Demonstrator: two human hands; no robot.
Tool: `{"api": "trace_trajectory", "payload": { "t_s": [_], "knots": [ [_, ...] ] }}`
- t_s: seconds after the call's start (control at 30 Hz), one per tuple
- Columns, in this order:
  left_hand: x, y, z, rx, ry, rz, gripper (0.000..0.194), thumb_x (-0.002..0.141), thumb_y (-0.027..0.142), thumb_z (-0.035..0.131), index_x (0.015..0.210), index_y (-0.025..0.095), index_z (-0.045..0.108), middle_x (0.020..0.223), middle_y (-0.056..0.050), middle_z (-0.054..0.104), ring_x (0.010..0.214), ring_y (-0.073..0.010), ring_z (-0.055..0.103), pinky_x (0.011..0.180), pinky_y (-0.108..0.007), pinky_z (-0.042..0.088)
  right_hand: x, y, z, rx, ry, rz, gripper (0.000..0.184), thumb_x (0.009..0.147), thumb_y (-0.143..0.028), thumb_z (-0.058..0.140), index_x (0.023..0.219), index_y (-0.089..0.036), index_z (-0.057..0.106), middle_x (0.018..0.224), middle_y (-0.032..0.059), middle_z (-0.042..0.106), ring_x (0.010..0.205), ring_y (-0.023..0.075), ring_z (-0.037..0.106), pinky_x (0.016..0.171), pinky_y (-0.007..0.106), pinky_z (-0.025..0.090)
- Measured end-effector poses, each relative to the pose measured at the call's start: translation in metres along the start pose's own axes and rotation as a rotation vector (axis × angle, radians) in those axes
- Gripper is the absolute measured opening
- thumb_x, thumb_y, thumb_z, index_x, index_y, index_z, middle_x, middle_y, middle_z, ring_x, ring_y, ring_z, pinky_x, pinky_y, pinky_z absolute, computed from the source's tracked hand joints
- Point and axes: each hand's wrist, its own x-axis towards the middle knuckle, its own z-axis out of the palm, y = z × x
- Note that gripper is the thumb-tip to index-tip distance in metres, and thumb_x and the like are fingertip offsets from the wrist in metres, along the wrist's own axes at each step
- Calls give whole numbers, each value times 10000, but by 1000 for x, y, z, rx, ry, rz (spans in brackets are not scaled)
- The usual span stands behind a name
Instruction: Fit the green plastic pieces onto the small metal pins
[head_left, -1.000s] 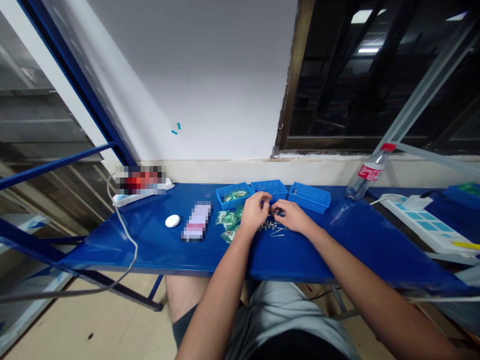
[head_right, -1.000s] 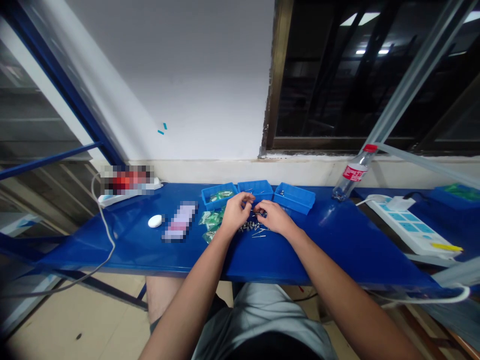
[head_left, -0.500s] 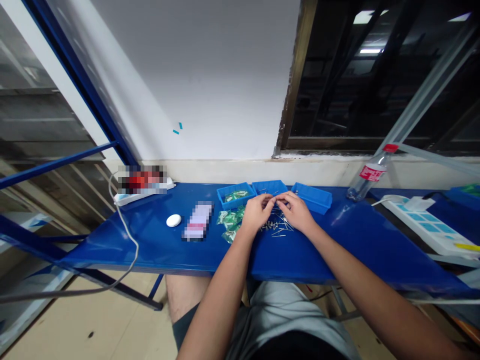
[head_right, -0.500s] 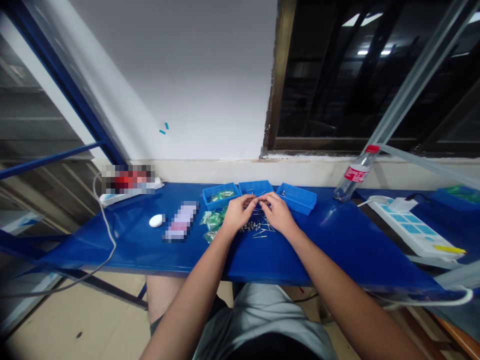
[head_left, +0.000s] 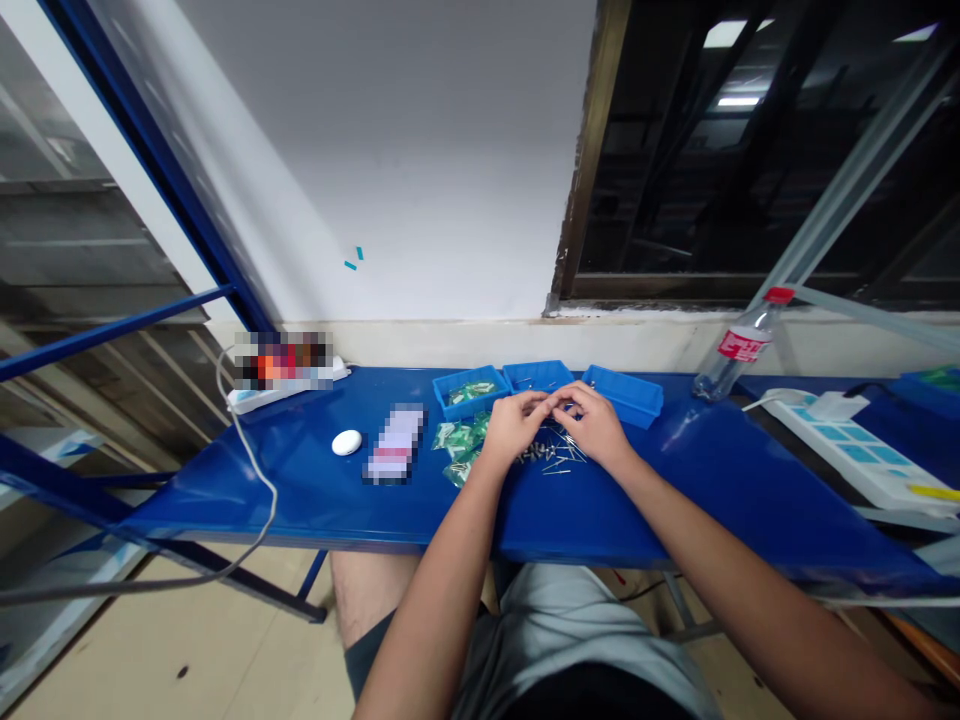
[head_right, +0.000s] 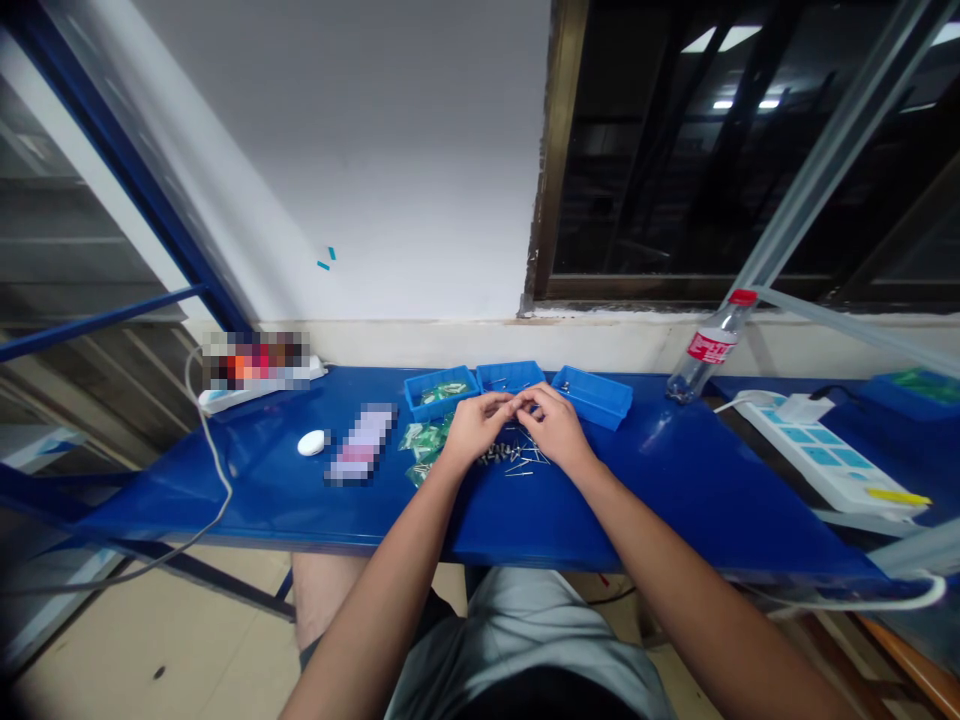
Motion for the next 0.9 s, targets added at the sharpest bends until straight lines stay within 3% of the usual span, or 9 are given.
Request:
{"api": "trace_trajectory", "payload": {
  "t_s": [0.17,0.27,0.37,0.6,0.77,0.9],
  "knots": [
    [3,-9,2,-137,27,-46,175,913,183,722,1082,172,767,1077,-97,820,1010,-249,794,947,-377,630,0,1,2,5,3,-25,137,921,-274,645,1030,-260,727,1097,81,706,944,248,695,733,374,614],
    [5,-15,3,-166,100,-61,259,875,70,713,1120,151,735,1109,-121,810,1028,-240,791,963,-386,630,-1,-1,4,22,-15,-5,172,945,-283,612,1073,-252,723,1104,81,720,1002,249,709,794,378,634],
    [5,-19,3,-153,92,-44,339,864,16,680,1169,159,718,1131,-114,807,1056,-230,785,986,-382,625,-1,-1,6,37,-14,47,180,956,-331,625,1079,-238,717,1087,87,740,967,244,726,803,381,638],
    [5,-22,4,-105,41,-12,433,863,-21,613,1248,161,691,1205,-123,786,1090,-231,777,1014,-388,619,-3,10,10,82,-18,134,161,886,-307,694,1026,-229,704,1001,78,763,876,232,738,753,372,640],
    [5,-17,4,-111,55,-13,462,846,-9,632,1279,148,676,1211,-127,781,1019,-214,789,942,-347,640,-3,9,9,13,-24,52,206,873,-246,657,1059,-219,741,978,74,725,815,203,704,677,326,610],
    [3,-8,1,31,86,-4,310,917,140,665,1219,163,729,1141,-104,803,976,-217,786,930,-343,631,-1,2,4,-65,7,9,186,883,-237,641,1014,-229,772,962,64,719,770,194,686,662,327,587]
  ]
}}
